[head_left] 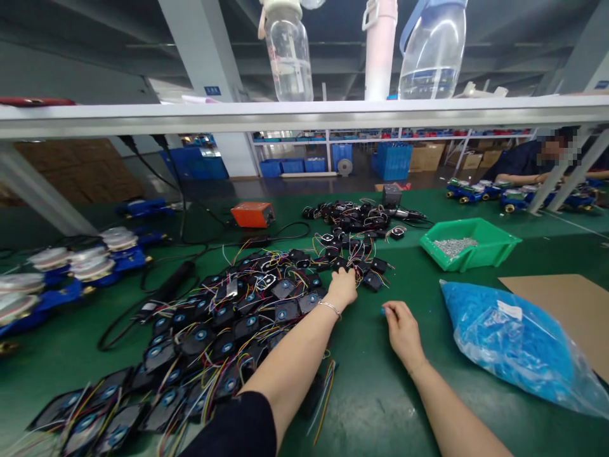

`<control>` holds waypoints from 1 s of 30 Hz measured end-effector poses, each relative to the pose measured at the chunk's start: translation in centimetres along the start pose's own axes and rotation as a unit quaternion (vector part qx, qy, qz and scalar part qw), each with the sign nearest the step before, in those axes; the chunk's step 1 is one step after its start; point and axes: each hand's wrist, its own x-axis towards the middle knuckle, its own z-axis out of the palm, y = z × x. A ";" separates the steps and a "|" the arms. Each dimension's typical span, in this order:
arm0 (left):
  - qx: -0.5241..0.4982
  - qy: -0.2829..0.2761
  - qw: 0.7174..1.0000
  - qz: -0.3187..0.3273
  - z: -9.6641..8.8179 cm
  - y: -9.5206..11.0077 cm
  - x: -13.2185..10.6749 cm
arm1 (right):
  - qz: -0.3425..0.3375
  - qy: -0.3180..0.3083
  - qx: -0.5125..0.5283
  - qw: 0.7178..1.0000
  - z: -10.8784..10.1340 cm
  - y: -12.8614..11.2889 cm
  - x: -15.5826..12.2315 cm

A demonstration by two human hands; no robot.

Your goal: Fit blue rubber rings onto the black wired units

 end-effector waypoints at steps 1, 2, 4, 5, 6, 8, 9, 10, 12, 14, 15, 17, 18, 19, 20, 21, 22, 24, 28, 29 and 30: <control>-0.029 -0.002 0.999 -0.018 0.0 0.0 0.1 | 0.001 0.000 0.009 1.000 0.0 -0.2 0.1; -0.057 -0.005 0.998 -0.037 0.1 -0.2 0.0 | 0.003 -0.001 0.018 1.000 0.0 -0.4 0.2; -0.119 -0.014 0.990 -0.076 0.1 -0.8 -1.0 | 0.010 -0.003 0.039 0.999 -0.1 -1.1 0.3; -0.153 -0.018 0.983 -0.095 0.1 -1.3 -2.0 | 0.014 -0.003 0.050 0.999 -0.2 -1.5 0.2; -0.189 -0.021 0.975 -0.112 0.2 -1.8 -3.2 | 0.018 -0.004 0.061 0.998 -0.2 -2.0 0.0; -0.258 -0.017 0.955 -0.142 0.4 -2.9 -6.1 | 0.028 0.001 0.081 0.996 -0.4 -3.1 -0.6; -0.288 -0.009 0.945 -0.155 0.6 -3.5 -7.6 | 0.033 0.006 0.089 0.996 -0.5 -3.7 -1.0; -0.313 0.001 0.935 -0.165 0.8 -4.0 -9.0 | 0.037 0.013 0.095 0.995 -0.6 -4.3 -1.5; -0.352 0.024 0.919 -0.174 1.3 -5.0 -11.0 | 0.046 0.037 0.103 0.993 -0.7 -5.2 -2.3; -0.380 0.047 0.908 -0.169 1.8 -5.8 -11.9 | 0.056 0.076 0.105 0.990 -1.0 -5.7 -2.7; -0.390 0.058 0.904 -0.163 1.9 -6.1 -12.1 | 0.061 0.100 0.105 0.987 -1.3 -5.8 -2.8; -0.411 0.068 0.895 -0.161 2.1 -6.6 -11.9 | 0.075 0.153 0.103 0.980 -1.8 -5.8 -2.6; -0.424 0.065 0.888 -0.164 2.2 -6.8 -11.8 | 0.081 0.183 0.101 0.974 -2.1 -5.8 -2.5; -0.438 0.058 0.882 -0.167 2.2 -7.0 -11.6 | 0.084 0.209 0.097 0.969 -2.4 -5.8 -2.4; -0.451 0.046 0.875 -0.167 2.1 -7.1 -11.5 | 0.083 0.219 0.090 0.968 -2.6 -5.9 -2.3; -0.460 0.031 0.872 -0.163 2.0 -7.3 -11.5 | 0.076 0.204 0.079 0.973 -2.7 -6.1 -2.3; -0.462 0.018 0.873 -0.157 1.9 -7.5 -11.5 | 0.063 0.162 0.066 0.983 -2.6 -6.3 -2.4; -0.456 0.009 0.879 -0.141 1.6 -7.8 -11.6 | 0.018 0.014 0.034 0.999 -2.0 -6.9 -3.0; -0.486 0.015 0.864 -0.132 1.3 -8.4 -11.8 | -0.065 -0.156 -0.051 0.984 -0.3 -7.7 -4.4; -0.498 0.013 0.858 -0.129 1.3 -8.5 -11.8 | -0.071 -0.156 -0.074 0.982 -0.1 -7.7 -4.7; -0.505 0.011 0.854 -0.126 1.3 -8.5 -11.8 | -0.071 -0.151 -0.092 0.982 0.1 -7.6 -4.9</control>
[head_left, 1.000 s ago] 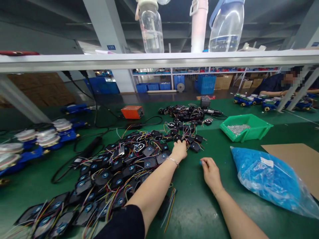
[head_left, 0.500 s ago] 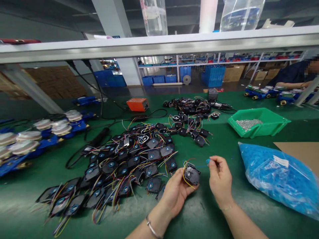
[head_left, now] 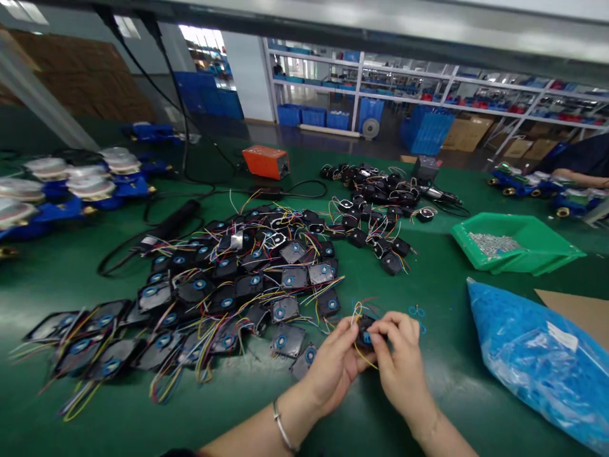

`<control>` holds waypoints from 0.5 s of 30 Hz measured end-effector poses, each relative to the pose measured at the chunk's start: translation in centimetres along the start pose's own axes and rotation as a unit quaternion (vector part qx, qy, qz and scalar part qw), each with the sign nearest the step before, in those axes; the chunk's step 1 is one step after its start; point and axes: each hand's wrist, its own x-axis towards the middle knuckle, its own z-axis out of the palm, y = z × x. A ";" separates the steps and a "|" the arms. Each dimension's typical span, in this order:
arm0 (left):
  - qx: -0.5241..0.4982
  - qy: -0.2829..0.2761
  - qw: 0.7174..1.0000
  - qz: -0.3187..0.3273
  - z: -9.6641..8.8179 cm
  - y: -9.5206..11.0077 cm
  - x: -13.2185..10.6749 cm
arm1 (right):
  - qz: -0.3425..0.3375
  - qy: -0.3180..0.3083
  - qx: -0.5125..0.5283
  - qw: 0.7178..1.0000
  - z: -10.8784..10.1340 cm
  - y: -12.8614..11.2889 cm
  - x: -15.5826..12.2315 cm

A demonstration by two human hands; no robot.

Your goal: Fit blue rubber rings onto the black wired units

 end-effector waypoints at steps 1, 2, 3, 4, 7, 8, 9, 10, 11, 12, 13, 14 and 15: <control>-0.003 -0.002 1.000 0.000 0.0 0.0 0.0 | 0.005 0.004 -0.013 1.000 0.1 0.1 -0.1; -0.002 -0.003 1.000 0.002 0.0 -0.1 0.0 | 0.008 0.006 -0.021 1.000 0.2 0.2 -0.2; 0.000 -0.003 1.000 0.004 0.0 -0.1 0.1 | 0.011 0.007 -0.025 1.000 0.2 0.3 -0.2; 0.004 -0.004 1.000 0.005 0.0 -0.2 0.1 | 0.011 0.007 -0.027 1.000 0.2 0.4 -0.2; 0.013 -0.003 1.000 0.010 0.0 -0.4 0.0 | 0.007 0.002 -0.030 1.000 0.2 0.5 -0.3; 0.019 -0.007 1.000 0.011 0.0 -0.5 0.0 | 0.007 -0.002 -0.031 1.000 0.2 0.5 -0.3; 0.026 -0.012 1.000 0.012 -0.1 -0.5 -0.1 | 0.006 -0.005 -0.030 1.000 0.2 0.4 -0.3; 0.035 -0.019 0.999 0.014 -0.1 -0.6 -0.1 | 0.007 -0.008 -0.030 1.000 0.2 0.4 -0.4; 0.042 -0.026 0.999 0.014 -0.1 -0.6 -0.2 | 0.010 -0.008 -0.027 1.000 0.1 0.4 -0.4; 0.045 -0.032 0.998 0.013 -0.1 -0.7 -0.2 | 0.015 -0.008 -0.019 1.000 0.1 0.4 -0.3; 0.043 -0.032 0.999 0.010 -0.1 -0.7 -0.2 | 0.024 -0.007 -0.002 1.000 0.0 0.5 -0.3; 0.036 -0.028 0.999 0.005 -0.2 -0.7 -0.2 | 0.037 -0.005 0.024 0.999 0.0 0.6 -0.3; 0.027 -0.021 0.999 -0.001 -0.2 -0.6 -0.1 | 0.054 -0.002 0.059 0.997 -0.1 0.8 -0.2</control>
